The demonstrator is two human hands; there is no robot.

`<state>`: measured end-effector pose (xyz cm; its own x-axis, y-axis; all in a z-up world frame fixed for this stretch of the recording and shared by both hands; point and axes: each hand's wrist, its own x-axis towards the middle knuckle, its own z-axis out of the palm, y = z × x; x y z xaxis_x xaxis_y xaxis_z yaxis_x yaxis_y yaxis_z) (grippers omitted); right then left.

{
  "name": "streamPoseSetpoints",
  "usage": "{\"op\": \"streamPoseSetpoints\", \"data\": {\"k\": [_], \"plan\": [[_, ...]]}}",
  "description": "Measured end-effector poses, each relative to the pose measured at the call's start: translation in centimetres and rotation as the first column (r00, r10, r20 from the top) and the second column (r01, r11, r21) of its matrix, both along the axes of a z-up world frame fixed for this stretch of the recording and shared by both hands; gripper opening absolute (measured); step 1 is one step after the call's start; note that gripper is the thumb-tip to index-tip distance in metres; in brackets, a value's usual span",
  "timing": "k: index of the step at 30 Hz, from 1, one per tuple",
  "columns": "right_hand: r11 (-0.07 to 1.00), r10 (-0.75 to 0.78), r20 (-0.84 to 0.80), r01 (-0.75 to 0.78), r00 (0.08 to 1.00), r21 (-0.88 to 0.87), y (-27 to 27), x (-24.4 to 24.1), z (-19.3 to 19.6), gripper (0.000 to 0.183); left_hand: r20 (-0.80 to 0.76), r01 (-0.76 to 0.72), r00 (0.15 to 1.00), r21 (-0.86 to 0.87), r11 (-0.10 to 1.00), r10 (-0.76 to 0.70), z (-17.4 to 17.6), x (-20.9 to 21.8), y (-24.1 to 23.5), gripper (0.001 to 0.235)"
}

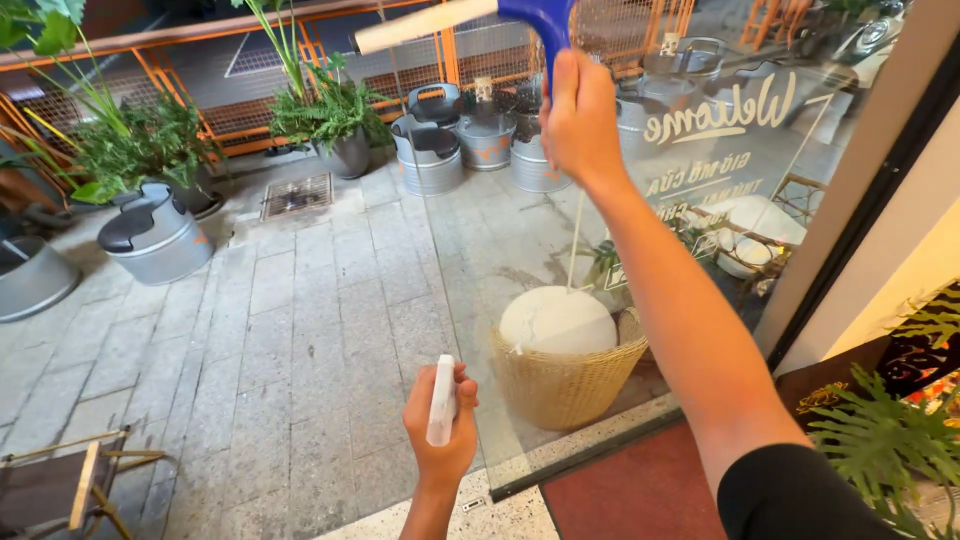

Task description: Cleaning glass doors and panels using a spray bottle and a squeegee.

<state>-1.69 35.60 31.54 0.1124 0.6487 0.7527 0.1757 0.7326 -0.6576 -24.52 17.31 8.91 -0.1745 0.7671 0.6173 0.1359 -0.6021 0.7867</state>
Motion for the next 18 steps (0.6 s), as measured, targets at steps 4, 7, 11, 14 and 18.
{"op": "streamPoseSetpoints", "data": {"k": [4,7,11,14,18], "plan": [[0.999,-0.038,0.007,0.038,0.999,0.017,0.6,0.8,-6.7,0.042,0.008,-0.034,0.999,-0.012,0.999,0.034,-0.5,1.5,0.4,0.014],[0.996,-0.094,0.008,0.093,0.996,0.009,0.0,1.5,-10.4,0.041,-0.009,-0.077,0.997,0.008,0.997,0.077,-1.9,2.9,1.5,0.015],[0.995,-0.056,-0.005,0.055,0.998,-0.078,-1.8,1.2,-15.5,0.041,0.049,-0.077,0.996,-0.059,0.995,0.08,-4.4,3.7,1.6,0.024],[0.994,-0.054,0.007,0.054,0.999,-0.09,-2.4,1.5,-18.7,0.041,0.054,-0.088,0.994,-0.058,0.994,0.092,-6.5,4.3,2.0,0.029],[0.992,-0.04,0.003,0.04,0.999,-0.119,-3.2,1.2,-24.0,0.04,0.053,-0.114,0.991,-0.115,0.987,0.121,-10.9,4.2,2.0,0.032]]}}
